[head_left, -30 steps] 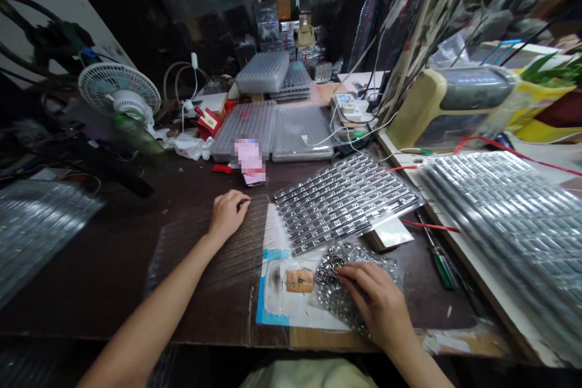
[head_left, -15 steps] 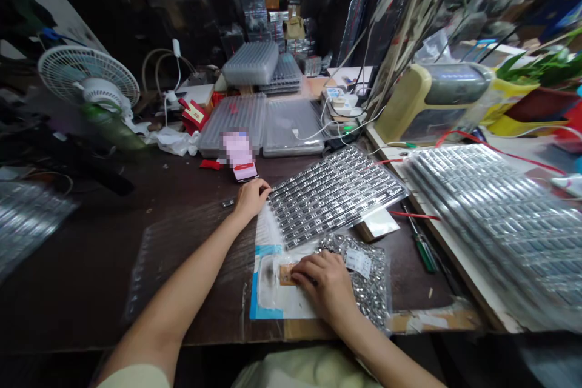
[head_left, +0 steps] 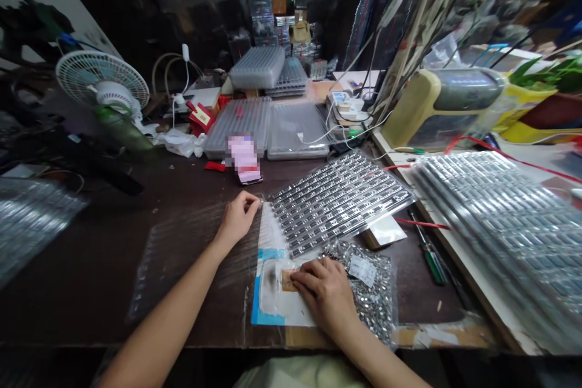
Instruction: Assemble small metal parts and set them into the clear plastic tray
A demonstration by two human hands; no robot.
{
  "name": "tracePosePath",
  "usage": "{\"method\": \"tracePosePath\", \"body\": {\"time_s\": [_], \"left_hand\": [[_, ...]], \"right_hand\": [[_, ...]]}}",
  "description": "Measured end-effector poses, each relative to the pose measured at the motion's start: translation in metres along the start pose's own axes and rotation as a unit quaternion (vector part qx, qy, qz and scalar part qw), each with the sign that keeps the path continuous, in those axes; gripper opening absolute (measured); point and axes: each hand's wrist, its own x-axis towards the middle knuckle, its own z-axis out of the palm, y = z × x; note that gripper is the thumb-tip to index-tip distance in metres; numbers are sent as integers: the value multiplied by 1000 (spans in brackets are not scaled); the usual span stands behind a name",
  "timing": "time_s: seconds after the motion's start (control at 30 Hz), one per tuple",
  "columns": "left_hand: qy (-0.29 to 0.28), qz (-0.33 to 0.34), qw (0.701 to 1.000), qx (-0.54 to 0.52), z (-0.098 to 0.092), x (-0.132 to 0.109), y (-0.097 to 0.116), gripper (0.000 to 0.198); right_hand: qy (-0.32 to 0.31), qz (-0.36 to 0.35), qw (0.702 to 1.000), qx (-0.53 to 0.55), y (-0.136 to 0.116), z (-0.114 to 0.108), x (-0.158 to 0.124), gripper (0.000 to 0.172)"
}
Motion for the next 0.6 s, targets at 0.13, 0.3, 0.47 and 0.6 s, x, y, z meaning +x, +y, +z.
{"method": "tracePosePath", "body": {"time_s": [0.13, 0.3, 0.47, 0.6], "left_hand": [[-49, -87, 980, -171, -13, -38, -1, 31], [-68, -154, 951, -258, -12, -60, 7, 28], [-75, -117, 964, -228, 1, -84, 27, 20], [-76, -30, 988, -130, 15, -113, 43, 10]], "right_hand": [[35, -24, 998, -53, 10, -5, -5, 17], [24, -28, 986, -164, 26, -19, -13, 18], [-7, -28, 986, -164, 29, -22, -15, 12], [23, -27, 993, -113, 29, -25, -14, 13]]}}
